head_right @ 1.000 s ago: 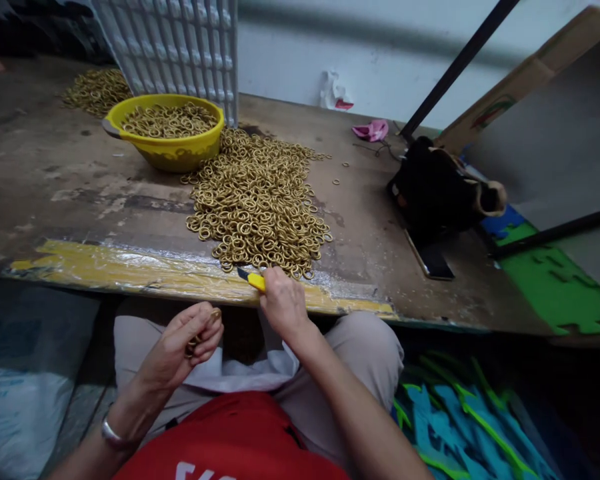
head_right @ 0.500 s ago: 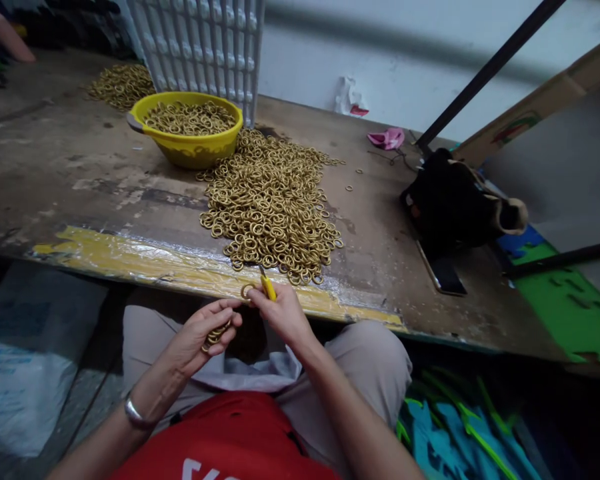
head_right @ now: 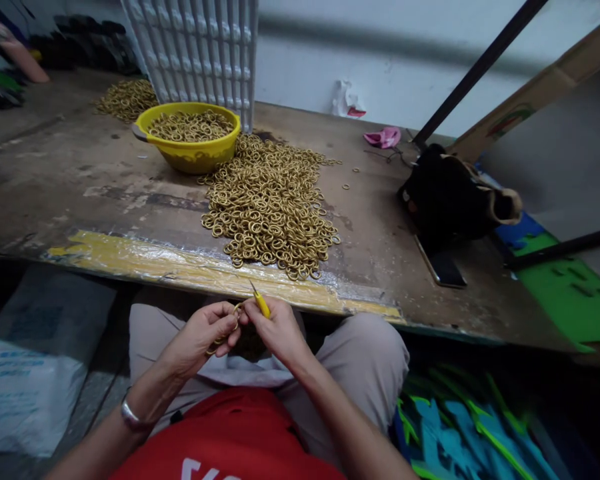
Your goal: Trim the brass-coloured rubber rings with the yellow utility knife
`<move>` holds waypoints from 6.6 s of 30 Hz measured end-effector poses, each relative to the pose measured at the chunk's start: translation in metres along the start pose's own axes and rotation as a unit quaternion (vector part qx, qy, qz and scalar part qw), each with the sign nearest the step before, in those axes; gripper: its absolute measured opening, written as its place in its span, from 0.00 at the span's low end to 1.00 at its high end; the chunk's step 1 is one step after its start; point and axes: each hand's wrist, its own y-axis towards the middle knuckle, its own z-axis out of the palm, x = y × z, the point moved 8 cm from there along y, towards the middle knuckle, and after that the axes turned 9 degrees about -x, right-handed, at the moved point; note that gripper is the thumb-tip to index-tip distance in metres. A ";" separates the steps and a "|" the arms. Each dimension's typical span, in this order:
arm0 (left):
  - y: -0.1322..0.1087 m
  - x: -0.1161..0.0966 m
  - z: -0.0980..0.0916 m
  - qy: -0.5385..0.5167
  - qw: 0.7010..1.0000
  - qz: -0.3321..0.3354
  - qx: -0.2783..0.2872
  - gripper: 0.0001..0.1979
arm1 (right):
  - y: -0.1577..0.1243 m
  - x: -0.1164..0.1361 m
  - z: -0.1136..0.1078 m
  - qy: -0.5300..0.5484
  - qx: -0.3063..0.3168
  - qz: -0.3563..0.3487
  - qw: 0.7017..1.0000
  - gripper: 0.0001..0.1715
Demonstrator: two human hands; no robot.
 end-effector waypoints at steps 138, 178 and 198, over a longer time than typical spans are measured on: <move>-0.004 -0.033 0.010 0.133 0.980 0.147 0.008 0.12 | -0.019 0.040 -0.014 -0.450 -0.017 -0.164 0.878 0.13; 0.008 -0.012 0.018 -0.108 0.992 -0.033 0.053 0.14 | 0.022 0.031 -0.019 0.034 0.088 -0.007 0.995 0.13; -0.005 -0.026 0.014 0.035 0.990 0.134 0.034 0.09 | -0.023 0.038 -0.020 -0.404 -0.063 -0.201 0.890 0.13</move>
